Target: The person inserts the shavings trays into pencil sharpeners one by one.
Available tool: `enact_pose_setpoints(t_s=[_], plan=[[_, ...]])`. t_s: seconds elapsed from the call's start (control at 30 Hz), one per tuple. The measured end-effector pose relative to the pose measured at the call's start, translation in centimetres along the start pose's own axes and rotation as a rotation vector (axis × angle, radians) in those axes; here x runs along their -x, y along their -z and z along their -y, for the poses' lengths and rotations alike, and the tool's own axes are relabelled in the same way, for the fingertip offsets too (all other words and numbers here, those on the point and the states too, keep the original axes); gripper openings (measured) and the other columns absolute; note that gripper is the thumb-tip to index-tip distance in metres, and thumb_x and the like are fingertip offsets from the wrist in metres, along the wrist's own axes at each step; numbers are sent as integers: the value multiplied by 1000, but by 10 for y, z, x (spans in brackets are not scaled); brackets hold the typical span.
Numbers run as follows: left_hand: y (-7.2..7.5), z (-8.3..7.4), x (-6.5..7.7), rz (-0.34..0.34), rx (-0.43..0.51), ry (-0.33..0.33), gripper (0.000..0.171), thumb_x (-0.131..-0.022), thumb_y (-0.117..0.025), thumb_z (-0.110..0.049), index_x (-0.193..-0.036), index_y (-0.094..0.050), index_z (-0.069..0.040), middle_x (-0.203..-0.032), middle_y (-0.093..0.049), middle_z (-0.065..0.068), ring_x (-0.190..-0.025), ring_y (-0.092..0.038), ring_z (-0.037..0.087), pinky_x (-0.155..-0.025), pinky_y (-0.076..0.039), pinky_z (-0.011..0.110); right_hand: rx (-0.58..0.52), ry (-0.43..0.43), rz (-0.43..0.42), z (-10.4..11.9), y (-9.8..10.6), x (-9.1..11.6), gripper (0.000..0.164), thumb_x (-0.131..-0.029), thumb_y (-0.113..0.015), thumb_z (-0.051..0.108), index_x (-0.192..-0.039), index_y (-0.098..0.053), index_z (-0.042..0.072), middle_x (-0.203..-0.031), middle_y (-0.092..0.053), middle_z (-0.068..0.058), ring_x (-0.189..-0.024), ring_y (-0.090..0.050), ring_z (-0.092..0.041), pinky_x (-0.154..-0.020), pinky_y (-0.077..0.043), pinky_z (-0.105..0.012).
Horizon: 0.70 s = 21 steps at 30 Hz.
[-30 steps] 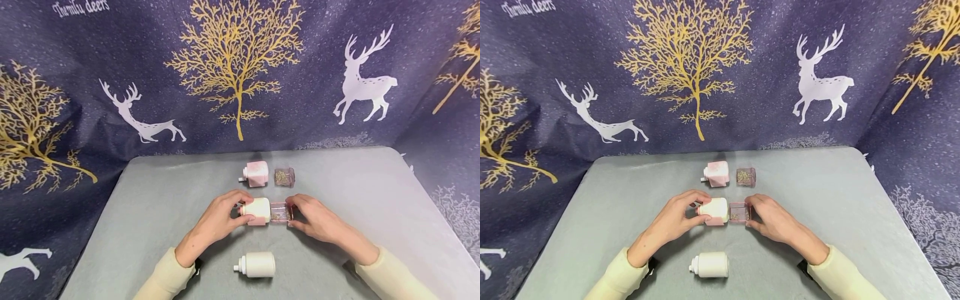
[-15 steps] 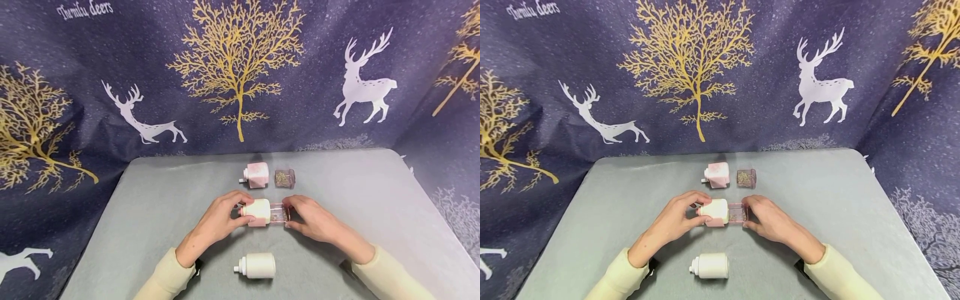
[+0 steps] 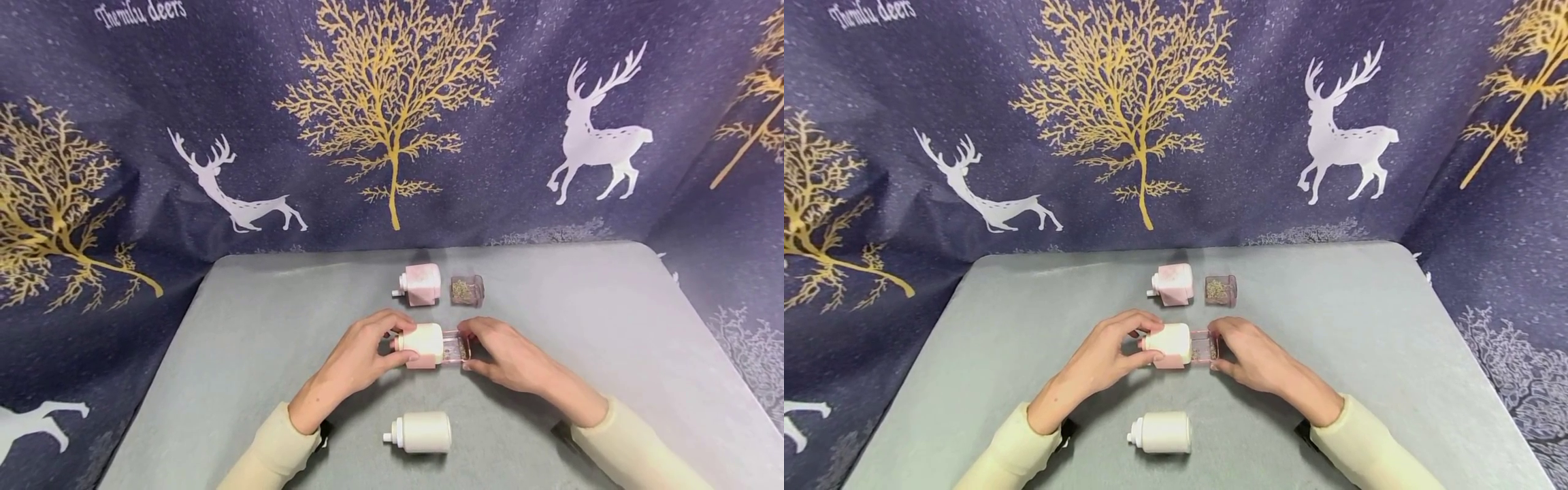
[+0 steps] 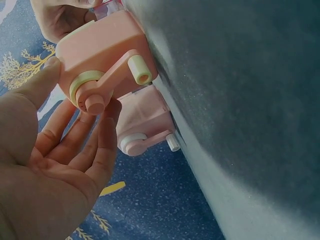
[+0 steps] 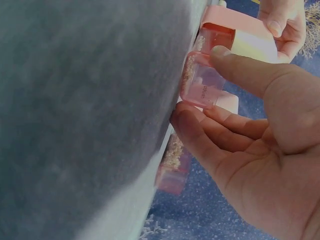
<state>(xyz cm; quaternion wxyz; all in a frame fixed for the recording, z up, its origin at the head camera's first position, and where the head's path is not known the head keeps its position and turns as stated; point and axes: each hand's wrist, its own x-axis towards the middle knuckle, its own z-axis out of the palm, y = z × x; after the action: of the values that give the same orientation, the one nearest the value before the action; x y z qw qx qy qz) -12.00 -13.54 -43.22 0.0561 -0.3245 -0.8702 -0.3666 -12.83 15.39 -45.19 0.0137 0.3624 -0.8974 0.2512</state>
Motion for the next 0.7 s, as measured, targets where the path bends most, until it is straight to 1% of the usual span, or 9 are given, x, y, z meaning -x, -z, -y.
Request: enact_pose_setpoints(t_s=[0.4,0.7], plan=[[0,1,0,2,2,-4,34,-83,-77,-31,-112,-67,-16,-119,-61,-8,-109,-56,6,-95,-47,26,-6,8,14,2,-1,-3,54,-78,-80,27,-121,-60,2,-112,-64,-5,-105,-58,-18,-95,-48,-40],[-1,2,1,-3,3,-2,35,-83,-77,-33,-112,-67,-17,-120,-61,-10,-109,-55,4,-94,-47,25,-24,26,14,5,-3,-7,52,-77,-81,26,-118,-61,2,-110,-65,-5,-101,-59,-19,-93,-49,-40]])
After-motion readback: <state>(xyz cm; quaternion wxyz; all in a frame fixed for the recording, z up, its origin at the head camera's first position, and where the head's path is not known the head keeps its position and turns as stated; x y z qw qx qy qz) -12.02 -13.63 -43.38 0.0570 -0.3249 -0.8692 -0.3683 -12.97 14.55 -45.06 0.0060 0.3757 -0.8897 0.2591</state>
